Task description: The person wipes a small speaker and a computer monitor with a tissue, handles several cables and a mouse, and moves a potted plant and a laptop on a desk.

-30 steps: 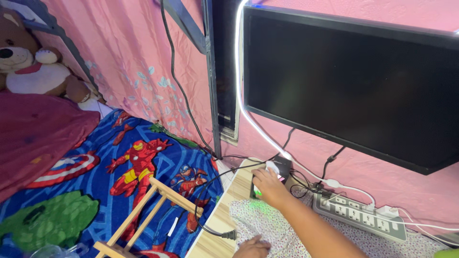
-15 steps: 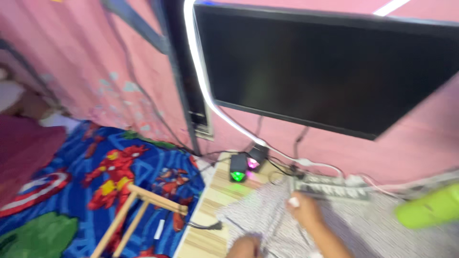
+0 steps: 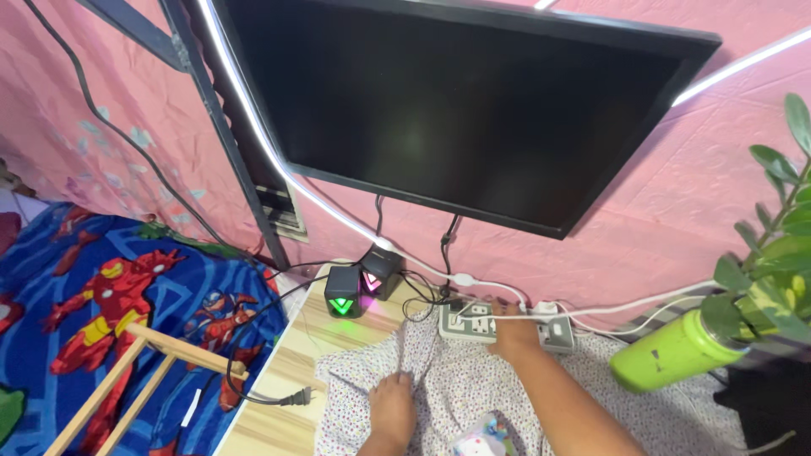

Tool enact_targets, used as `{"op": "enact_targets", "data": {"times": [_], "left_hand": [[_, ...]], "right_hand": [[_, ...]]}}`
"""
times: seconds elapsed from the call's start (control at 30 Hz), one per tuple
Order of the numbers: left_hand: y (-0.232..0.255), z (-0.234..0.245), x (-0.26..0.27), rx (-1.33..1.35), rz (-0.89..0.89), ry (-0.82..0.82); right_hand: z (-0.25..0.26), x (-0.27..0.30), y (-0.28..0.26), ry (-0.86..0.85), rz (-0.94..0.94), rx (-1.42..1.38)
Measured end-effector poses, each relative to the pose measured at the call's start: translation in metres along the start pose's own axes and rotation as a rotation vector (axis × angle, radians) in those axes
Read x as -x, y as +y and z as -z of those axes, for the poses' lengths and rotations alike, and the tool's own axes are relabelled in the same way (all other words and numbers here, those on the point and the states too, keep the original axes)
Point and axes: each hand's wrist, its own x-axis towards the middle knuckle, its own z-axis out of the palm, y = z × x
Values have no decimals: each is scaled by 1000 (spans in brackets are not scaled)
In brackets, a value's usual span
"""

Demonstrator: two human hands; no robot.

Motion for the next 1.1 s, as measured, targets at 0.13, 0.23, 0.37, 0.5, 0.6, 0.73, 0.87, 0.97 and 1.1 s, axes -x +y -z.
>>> {"op": "enact_targets", "data": {"times": [0.13,0.23,0.37,0.5,0.6,0.73,0.87,0.97,1.1], "left_hand": [[-3,-8,1,60,-51,10],[0,-3,8,69,-66,-41],[-4,-6,20,45,-159,-77],[-23,-35,35,-109,-225,-432],[-41,-64,53,-87,-315,-489],[-52,-79,55,-16,-367,-631],[-43,-79,57,12,-295,-725],[-40,-66,60,28,-270,-742],[-41,-64,66,45,-233,-723]], "right_hand": [[19,-8,-1,-71,40,28],[19,-12,6,-87,103,23],[18,-13,14,-110,133,17],[29,-9,20,-107,109,-19],[34,-10,21,-94,92,-11],[18,-20,14,-36,76,-23],[-2,-30,12,5,25,-120],[-13,-27,11,38,-35,-197],[-43,-9,13,177,-60,-314]]}}
